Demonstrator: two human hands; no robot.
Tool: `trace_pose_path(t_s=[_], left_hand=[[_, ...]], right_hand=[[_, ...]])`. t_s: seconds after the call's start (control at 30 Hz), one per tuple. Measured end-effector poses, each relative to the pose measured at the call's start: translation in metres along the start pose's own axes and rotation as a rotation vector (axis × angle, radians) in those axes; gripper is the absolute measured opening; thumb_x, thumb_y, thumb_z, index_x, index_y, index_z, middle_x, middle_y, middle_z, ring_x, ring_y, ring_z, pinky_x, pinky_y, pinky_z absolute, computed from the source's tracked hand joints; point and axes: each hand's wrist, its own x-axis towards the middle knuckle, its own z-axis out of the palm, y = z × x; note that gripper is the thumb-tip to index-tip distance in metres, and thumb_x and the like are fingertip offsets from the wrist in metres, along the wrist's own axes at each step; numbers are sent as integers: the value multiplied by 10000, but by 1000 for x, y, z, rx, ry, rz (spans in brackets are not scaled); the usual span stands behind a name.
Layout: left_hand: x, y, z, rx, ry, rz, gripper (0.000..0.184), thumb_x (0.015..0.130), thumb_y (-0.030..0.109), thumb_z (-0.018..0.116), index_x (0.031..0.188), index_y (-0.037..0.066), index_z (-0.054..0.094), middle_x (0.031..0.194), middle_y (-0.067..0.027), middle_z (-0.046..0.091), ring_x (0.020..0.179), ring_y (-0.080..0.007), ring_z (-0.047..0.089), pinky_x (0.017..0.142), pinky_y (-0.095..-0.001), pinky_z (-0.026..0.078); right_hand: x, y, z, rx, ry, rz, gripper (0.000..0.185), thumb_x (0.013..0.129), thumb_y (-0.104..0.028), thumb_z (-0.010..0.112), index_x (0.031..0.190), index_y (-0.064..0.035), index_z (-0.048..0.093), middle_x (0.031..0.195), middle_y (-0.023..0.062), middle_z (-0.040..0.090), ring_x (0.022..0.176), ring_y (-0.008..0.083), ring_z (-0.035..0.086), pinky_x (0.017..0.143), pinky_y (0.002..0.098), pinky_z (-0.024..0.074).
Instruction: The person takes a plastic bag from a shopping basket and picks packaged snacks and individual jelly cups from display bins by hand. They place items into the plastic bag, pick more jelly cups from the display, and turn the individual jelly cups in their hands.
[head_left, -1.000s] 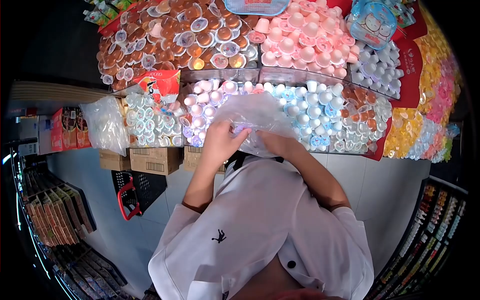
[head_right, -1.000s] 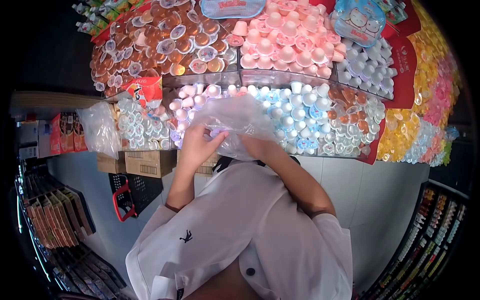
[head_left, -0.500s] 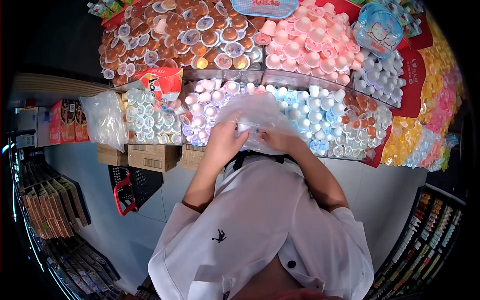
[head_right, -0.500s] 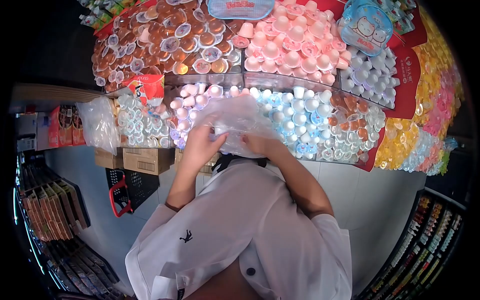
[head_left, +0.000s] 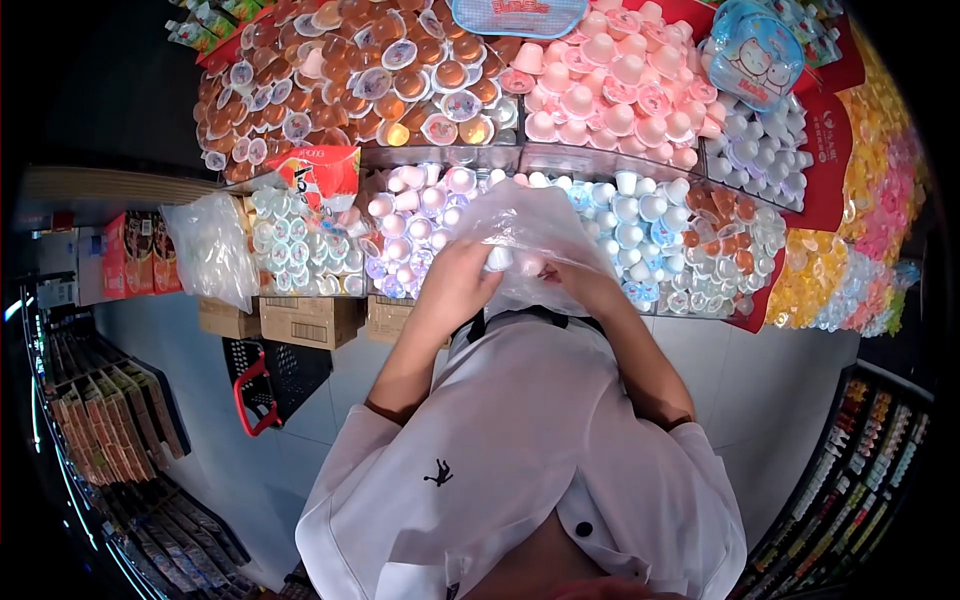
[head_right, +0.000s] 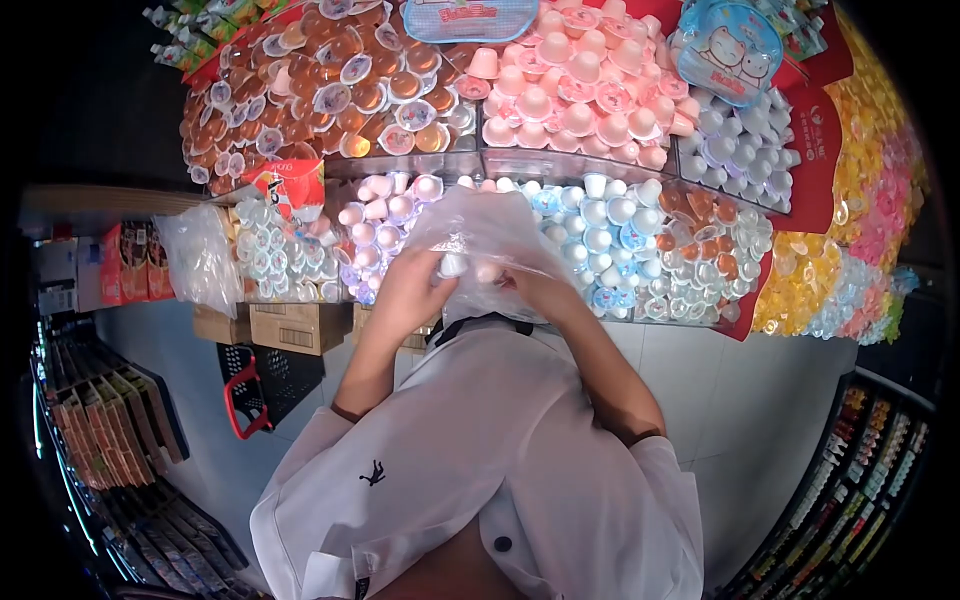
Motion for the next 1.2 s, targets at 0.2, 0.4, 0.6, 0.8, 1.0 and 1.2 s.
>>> trace_pose_path(t_s=[0.2,0.4,0.6,0.8,1.0,1.2], left_hand=[[3,7,-2,229,7,-25,297,830,119,731,1113,41,685,1011,-190,697,966,-418,659,870,-508,528],[6,15,-2,83,21,54,342,800,98,756,1127,14,707,974,-187,671,913,-391,665,839,-453,539],[13,39,-1,-228,-31,19,393,833,32,720,1222,5,662,1098,-211,687,936,-362,713,807,-394,587],[24,59,4,-324,8,-42,431,843,-10,725,1257,45,620,1191,-121,728,992,-229,741,835,-340,598],[27,76,17,-351,48,8,404,865,5,741,1249,55,625,1158,-97,729,985,-206,738,811,-333,606],[24,99,32,-402,74,-48,441,901,4,738,1321,69,620,1166,-82,720,1034,-177,725,807,-302,597]], right_hand=[[3,2,-20,-321,45,-236,207,1017,-90,526,1139,-50,689,1037,31,679,858,131,626,704,270,505],[-17,-20,-12,407,-118,34,233,1039,-126,519,1221,-68,653,1021,51,709,864,145,666,675,278,506],[-25,-18,-22,507,-176,16,293,1073,-203,507,1236,-2,645,1015,73,713,838,144,669,711,289,540],[-53,-41,-27,597,-181,-91,404,1125,-287,420,1333,-2,619,1054,70,676,840,143,621,735,298,525],[-65,-42,-47,677,-209,-150,413,1123,-300,437,1382,-13,581,1073,71,640,839,155,585,754,304,502],[-69,-37,-66,522,-231,-196,387,1038,-147,618,1396,-10,561,1088,48,626,878,135,589,783,286,496]])
